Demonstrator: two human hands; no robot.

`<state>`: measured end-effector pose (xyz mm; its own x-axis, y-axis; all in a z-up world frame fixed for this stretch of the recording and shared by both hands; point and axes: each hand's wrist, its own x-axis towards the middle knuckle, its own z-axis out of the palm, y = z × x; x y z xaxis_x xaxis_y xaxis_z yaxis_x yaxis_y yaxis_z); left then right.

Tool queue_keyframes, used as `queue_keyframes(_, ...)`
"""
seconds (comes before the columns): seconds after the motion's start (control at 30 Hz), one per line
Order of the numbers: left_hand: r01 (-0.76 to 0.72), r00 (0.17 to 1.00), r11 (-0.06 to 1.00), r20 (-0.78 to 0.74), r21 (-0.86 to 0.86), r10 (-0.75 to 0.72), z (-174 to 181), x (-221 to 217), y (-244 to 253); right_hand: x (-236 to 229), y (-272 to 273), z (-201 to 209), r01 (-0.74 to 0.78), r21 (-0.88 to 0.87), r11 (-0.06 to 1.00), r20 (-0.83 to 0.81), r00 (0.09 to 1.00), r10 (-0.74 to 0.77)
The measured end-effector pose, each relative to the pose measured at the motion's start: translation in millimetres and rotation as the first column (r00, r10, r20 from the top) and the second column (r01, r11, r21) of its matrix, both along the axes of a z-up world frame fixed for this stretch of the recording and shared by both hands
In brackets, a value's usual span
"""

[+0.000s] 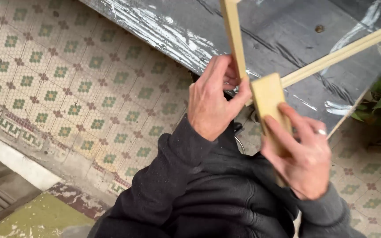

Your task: The recorder is sanding the surfaces and edges of several wooden frames using a handheld sanding block.

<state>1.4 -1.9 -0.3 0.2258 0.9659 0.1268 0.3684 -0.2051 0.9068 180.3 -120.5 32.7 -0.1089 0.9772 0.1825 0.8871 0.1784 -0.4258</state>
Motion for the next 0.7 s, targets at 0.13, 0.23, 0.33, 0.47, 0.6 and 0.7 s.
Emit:
queue_keyframes(0.13,-0.019,1.0,0.999,-0.024,-0.033,0.018,8,-7,-8,6,3,5,0.03,-0.018,0.999,0.032,0.999,-0.029)
queue_keyframes(0.23,0.011,1.0,0.999,0.022,-0.047,-0.01,20,-3,-5,0,5,8,0.171,-0.002,0.985,0.065,0.983,-0.17)
queue_keyframes(0.33,0.003,1.0,0.999,-0.006,-0.046,-0.003,21,-4,-3,-1,1,2,0.062,-0.053,0.997,0.014,0.998,-0.062)
queue_keyframes(0.47,-0.013,1.0,0.996,-0.024,-0.091,0.011,27,-8,-7,-4,5,-2,0.112,-0.037,0.993,0.034,0.993,-0.111)
queue_keyframes(0.6,0.006,1.0,0.995,-0.008,-0.096,-0.006,25,-4,-4,0,11,-4,0.078,0.002,0.997,-0.003,0.997,-0.078)
queue_keyframes(0.7,-0.012,0.999,0.996,-0.034,-0.083,0.009,23,-5,-9,-1,5,-3,0.115,0.012,0.993,0.048,0.992,-0.116)
